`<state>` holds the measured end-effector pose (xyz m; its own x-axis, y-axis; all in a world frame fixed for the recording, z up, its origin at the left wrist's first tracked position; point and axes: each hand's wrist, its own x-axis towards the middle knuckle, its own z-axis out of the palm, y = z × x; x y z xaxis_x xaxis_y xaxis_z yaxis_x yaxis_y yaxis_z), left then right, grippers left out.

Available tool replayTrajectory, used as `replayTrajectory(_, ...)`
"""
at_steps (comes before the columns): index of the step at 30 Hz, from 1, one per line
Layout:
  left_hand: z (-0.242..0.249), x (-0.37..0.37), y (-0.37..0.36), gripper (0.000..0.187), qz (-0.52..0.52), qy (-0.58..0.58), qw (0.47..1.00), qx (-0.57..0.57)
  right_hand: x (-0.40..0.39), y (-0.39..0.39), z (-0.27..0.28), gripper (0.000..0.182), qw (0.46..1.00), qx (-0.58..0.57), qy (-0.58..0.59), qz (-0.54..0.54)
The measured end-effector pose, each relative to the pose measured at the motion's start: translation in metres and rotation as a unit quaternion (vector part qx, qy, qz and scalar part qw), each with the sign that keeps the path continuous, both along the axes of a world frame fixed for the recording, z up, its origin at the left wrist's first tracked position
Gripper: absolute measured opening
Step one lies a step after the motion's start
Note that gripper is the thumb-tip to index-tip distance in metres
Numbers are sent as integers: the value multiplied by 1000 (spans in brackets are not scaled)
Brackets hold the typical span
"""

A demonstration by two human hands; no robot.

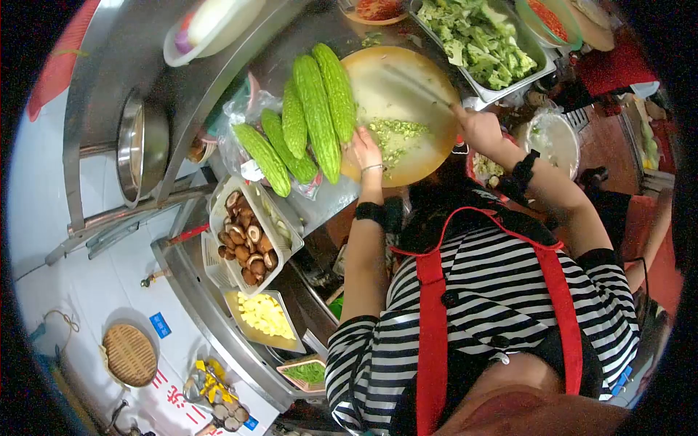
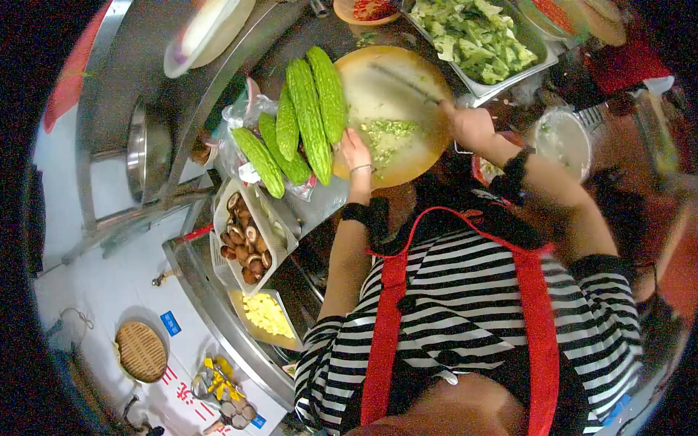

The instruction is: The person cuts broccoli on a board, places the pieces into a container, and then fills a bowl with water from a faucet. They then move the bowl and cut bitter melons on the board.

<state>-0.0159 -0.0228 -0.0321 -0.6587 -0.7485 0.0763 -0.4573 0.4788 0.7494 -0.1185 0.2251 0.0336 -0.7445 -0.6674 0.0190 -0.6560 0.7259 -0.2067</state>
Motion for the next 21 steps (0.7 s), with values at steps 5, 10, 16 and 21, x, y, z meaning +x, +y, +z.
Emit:
replayTrajectory(5, 26, -14, 3, 47, -73, -158, 972, -160, 2, -2, -19, 40, 996, 57, 6, -75)
replayTrajectory(10, 14, -4, 16, 55, -260, -82, 956, -106, 39, 5, -13, 46, 995, 44, 18, 92)
replayTrajectory(16, 35, 12, 42, 64, -242, -55, 954, -170, 49, 32, 21, 36, 989, -131, -65, 37)
replayTrajectory(21, 12, -17, 73, 60, -227, -4, 971, -68, 36, 74, 60, 35, 975, -206, -41, -78)
